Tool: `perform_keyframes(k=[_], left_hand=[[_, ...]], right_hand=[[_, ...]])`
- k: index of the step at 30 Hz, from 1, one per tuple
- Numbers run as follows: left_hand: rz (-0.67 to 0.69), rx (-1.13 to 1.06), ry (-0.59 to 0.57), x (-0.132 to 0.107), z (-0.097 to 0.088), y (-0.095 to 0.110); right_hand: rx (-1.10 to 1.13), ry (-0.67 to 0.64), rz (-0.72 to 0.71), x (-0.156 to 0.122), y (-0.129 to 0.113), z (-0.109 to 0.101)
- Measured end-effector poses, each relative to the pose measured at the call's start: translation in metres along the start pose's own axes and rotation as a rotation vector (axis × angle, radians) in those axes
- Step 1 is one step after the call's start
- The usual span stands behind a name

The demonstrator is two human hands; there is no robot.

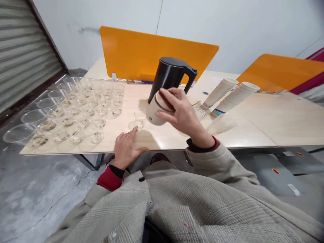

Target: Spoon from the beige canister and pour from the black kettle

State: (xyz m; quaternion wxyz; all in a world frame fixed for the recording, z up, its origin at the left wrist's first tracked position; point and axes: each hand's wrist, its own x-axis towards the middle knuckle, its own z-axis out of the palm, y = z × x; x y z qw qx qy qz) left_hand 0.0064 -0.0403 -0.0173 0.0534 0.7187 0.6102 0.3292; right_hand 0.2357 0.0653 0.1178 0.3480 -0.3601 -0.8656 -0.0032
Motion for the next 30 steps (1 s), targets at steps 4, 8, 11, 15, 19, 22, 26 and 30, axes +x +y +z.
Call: perform_keyframes(k=[4, 8, 11, 15, 19, 22, 26, 30], left_hand=[[0.04, 0.032, 0.011, -0.001, 0.003, -0.002], [0.142, 0.085, -0.048, -0.002, 0.003, -0.005], [0.191, 0.114, -0.065, -0.003, 0.002, -0.006], [0.202, 0.12, -0.059, -0.003, 0.001, -0.004], [0.209, 0.125, -0.044, -0.003, 0.001, -0.003], [0.212, 0.122, -0.04, -0.003, 0.0, -0.002], [0.213, 0.124, -0.05, -0.003, 0.001, -0.003], [0.205, 0.123, -0.048, -0.003, 0.002, -0.004]], right_hand=[[-0.023, 0.024, -0.027, 0.059, 0.038, 0.014], [0.017, -0.006, -0.029, 0.102, 0.069, 0.062], [0.05, -0.038, 0.009, 0.114, 0.077, 0.098], [0.035, -0.083, 0.053, 0.115, 0.076, 0.133], [0.056, -0.134, 0.07, 0.112, 0.078, 0.155], [0.081, -0.163, 0.101, 0.11, 0.083, 0.164], [0.114, -0.172, 0.104, 0.109, 0.089, 0.166], [0.1, -0.201, 0.084, 0.111, 0.089, 0.165]])
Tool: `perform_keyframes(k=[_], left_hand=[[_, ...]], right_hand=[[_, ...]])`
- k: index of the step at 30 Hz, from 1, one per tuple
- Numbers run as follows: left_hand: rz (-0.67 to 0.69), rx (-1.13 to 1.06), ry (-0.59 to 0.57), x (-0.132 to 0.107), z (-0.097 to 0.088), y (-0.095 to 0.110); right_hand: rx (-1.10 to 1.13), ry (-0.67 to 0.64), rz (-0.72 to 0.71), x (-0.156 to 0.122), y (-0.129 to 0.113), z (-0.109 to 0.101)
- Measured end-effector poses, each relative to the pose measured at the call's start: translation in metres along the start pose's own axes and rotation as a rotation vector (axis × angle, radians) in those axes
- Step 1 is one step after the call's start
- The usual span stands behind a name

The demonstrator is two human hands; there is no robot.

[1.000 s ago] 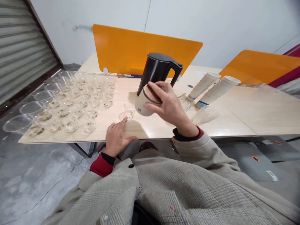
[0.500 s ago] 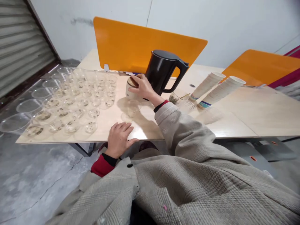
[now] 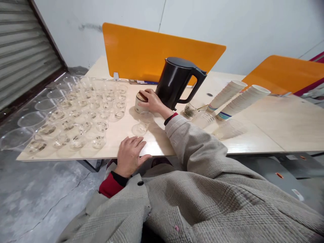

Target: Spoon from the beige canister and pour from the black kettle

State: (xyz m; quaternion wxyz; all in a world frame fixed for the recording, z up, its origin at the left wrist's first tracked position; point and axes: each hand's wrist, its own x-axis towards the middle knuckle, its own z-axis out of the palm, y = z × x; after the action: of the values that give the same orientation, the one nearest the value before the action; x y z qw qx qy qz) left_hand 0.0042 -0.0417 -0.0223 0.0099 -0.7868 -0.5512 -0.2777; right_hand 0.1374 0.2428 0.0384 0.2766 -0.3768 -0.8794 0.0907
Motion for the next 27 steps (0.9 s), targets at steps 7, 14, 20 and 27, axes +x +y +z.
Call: perform_keyframes(k=[7, 14, 20, 27], left_hand=[[-0.005, -0.004, 0.005, 0.0, -0.001, -0.001], [0.005, 0.015, 0.009, 0.0, -0.001, -0.002], [-0.001, 0.021, 0.014, 0.002, -0.002, -0.002], [-0.004, 0.002, 0.039, 0.003, -0.001, -0.002]], right_hand=[[-0.016, -0.003, 0.077, -0.006, -0.009, -0.011], [0.003, 0.57, -0.031, -0.061, -0.011, -0.083], [-0.042, 0.845, 0.18, -0.069, 0.046, -0.135], [0.092, 0.869, 0.352, -0.044, 0.094, -0.109]])
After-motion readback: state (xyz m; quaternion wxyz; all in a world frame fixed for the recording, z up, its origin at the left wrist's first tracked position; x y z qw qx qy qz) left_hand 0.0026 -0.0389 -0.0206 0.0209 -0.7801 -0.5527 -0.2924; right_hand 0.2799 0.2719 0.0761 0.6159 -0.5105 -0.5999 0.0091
